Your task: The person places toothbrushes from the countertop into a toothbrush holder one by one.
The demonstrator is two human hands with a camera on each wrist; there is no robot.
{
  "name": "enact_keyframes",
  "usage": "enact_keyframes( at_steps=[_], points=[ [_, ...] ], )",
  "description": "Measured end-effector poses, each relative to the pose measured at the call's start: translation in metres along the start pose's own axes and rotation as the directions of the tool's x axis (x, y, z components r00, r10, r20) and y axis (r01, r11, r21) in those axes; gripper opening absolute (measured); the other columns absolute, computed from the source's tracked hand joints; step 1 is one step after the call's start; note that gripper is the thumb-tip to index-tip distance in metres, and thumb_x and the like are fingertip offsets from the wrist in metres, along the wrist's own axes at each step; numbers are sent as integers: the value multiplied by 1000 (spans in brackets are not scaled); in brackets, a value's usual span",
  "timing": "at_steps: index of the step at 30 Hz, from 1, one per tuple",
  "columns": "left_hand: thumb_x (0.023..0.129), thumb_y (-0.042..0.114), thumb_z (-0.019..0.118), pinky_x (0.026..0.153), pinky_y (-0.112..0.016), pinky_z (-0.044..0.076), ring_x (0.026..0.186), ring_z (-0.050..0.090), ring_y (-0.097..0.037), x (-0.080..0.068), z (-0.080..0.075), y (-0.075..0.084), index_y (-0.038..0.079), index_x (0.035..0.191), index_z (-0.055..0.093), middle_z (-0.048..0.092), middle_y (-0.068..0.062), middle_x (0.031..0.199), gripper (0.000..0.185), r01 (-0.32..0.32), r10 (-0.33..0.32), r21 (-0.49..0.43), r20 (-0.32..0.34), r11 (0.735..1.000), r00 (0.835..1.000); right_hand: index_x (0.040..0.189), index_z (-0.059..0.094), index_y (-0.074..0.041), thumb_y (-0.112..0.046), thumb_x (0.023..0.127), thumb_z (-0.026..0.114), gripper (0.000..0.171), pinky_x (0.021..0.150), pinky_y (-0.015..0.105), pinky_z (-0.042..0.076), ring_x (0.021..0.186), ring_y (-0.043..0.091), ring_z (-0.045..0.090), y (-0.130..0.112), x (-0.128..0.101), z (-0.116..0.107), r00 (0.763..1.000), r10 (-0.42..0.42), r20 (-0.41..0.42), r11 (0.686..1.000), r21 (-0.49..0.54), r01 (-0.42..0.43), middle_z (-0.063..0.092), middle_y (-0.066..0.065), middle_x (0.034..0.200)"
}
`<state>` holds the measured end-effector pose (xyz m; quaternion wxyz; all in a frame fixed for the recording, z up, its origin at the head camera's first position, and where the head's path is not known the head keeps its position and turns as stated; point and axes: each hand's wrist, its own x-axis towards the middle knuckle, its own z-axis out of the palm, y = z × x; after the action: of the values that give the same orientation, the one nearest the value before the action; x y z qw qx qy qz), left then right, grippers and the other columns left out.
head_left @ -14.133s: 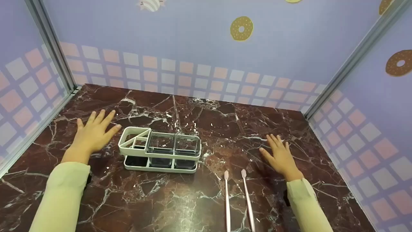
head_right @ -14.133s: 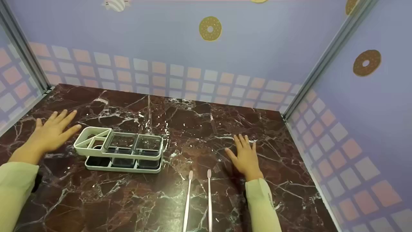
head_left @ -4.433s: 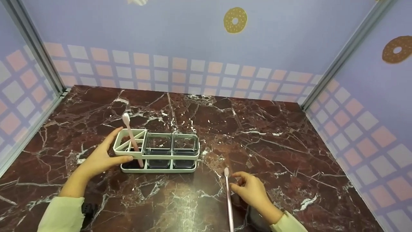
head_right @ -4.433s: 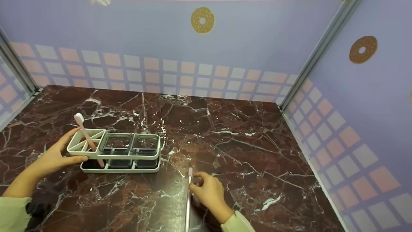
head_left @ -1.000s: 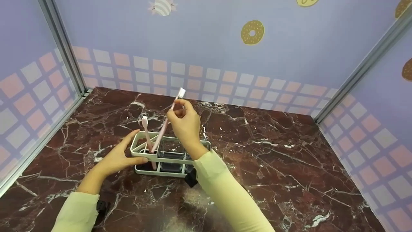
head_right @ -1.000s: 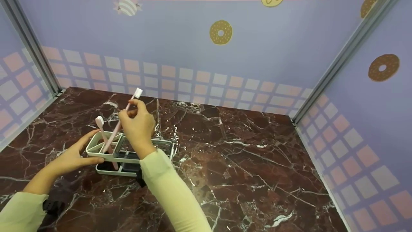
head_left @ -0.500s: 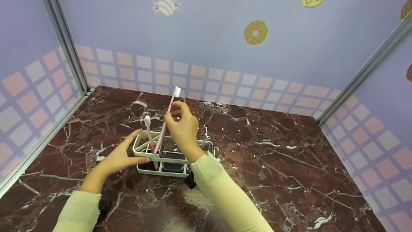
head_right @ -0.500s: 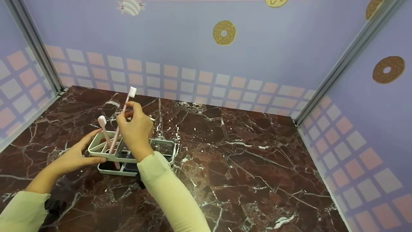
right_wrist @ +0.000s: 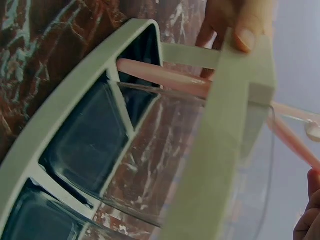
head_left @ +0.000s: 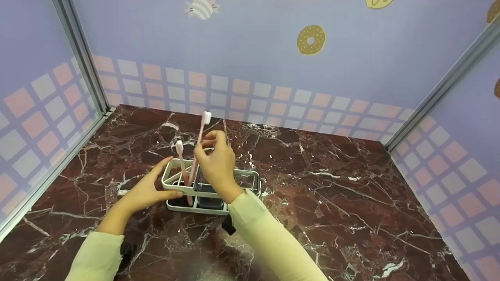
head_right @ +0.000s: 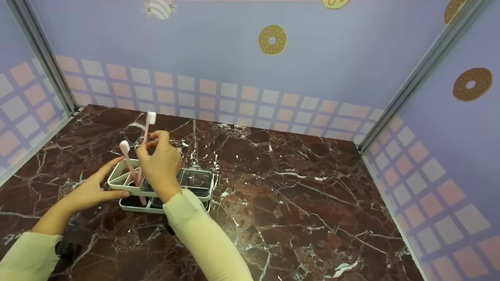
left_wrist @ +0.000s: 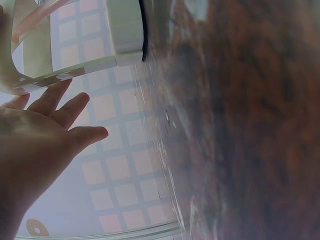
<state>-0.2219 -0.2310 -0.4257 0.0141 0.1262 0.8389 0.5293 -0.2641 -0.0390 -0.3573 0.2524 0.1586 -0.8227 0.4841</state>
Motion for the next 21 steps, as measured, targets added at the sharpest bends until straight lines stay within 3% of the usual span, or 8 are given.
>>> enact_keyframes(
  at_steps=[3,8,16,21],
  points=[
    [79,22,80,107,-66,22,137,27,-46,-1,0,0,13,156,13,22,-26,154,102,9,-9,1,3,1000,1000,98,54,-11,-14,81,68,22,56,21,41,56,5,57,1,-6,4,1000,-1,30,1000,-25,2,73,-3,83],
    [79,20,79,103,-58,33,122,47,-40,0,0,0,11,156,12,38,-25,144,102,8,-8,-27,4,1000,1000,99,54,-12,-14,80,69,25,54,19,39,55,4,54,2,-14,8,996,14,94,999,-41,-10,73,-5,81],
    [80,24,79,106,-67,24,134,32,-46,0,0,-2,13,156,12,23,-25,154,102,4,-4,-4,7,1000,1000,107,58,-11,-15,78,68,30,52,20,36,48,1,40,3,-22,9,982,40,182,996,-83,-25,73,-8,82],
    [80,25,78,105,-68,24,136,27,-47,0,1,-3,15,156,12,19,-25,155,101,8,-8,-12,11,1000,1000,106,66,-14,-17,77,67,29,56,19,37,49,0,41,5,-24,8,969,75,235,993,-103,-52,72,-11,82]
  ],
)
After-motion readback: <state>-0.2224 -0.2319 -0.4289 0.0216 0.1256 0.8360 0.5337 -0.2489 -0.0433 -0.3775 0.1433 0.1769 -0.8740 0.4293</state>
